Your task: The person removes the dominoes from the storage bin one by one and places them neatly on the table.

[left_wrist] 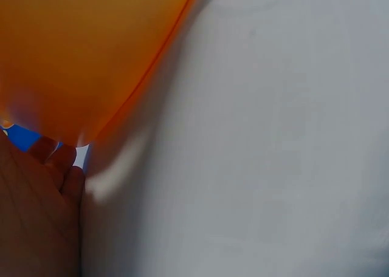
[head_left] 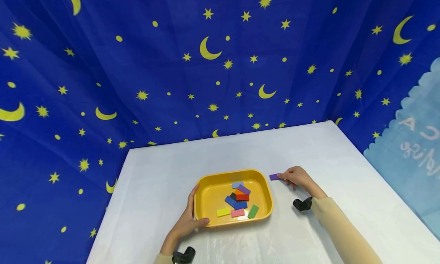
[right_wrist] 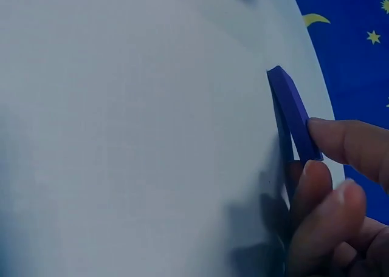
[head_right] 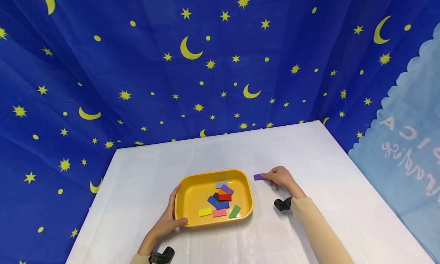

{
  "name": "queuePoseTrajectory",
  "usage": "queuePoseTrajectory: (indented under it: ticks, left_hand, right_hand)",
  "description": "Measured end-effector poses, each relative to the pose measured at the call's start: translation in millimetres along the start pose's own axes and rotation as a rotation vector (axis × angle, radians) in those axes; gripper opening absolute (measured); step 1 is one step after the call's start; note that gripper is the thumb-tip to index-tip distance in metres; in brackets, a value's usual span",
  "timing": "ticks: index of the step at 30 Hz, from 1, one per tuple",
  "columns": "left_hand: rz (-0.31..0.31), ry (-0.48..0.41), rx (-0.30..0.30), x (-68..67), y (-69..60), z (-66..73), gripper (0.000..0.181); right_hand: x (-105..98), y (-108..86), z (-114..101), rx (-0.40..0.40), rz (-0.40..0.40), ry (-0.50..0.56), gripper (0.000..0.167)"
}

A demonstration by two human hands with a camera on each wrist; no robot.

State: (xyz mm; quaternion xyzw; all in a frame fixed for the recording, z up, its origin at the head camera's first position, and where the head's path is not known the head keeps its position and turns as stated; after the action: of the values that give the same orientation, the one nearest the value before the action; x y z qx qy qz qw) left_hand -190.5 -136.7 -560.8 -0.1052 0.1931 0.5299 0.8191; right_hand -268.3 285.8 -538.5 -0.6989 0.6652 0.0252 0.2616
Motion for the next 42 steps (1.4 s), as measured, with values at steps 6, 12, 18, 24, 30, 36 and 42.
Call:
queuePoseTrajectory:
  ticks: [6,12,18,24,30,36,42]
  left_hand:
    - [-0.005,-0.003,-0.001,2.5,0.5,0.4,0.106]
    - [-0.005,-0.002,-0.007,3.9,0.4,1.4,0.106]
    - [-0.01,-0.016,0.007,4.1,2.0,4.2,0.106]
    - [-0.011,0.003,-0.016,3.3,3.2,4.1,0.107]
    - [-0.005,0.017,-0.03,1.8,2.8,6.0,0.108]
    - [0.0,0.017,-0.036,1.4,1.0,5.0,0.107]
    - [0.004,0.011,-0.013,0.4,-2.0,1.3,0.108]
  right_hand:
    - [-4,0.9,2,0.016,-0.026,0.026,0.033]
    - [-5,0.0,3,0.022,-0.034,0.029,0.031]
    - [-8,-1.8,-2,0.003,-0.018,0.029,0.028]
    - [-8,-2.2,-1,0.035,-0.023,0.033,0.03]
    - [-8,-2.0,-4,0.015,-0.009,0.006,0.031]
    - [-6,-3.9,-15,-0.061,-0.006,-0.017,0.033]
    - [4,-8.6,-39,-0.121,-0.027,0.001,0.039]
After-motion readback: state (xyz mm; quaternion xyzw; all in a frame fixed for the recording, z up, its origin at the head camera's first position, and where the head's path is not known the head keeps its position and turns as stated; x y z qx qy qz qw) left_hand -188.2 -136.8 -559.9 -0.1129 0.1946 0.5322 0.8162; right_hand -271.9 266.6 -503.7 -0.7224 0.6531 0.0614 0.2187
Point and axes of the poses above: each hand's wrist, its own y-axis towards the middle knuckle, its own x-axis out of the palm, z = x × y, the point moved 3 cm from there along y, towards the middle knuckle, and after that the axes turned 13 degrees about y, right-handed, at the moved point
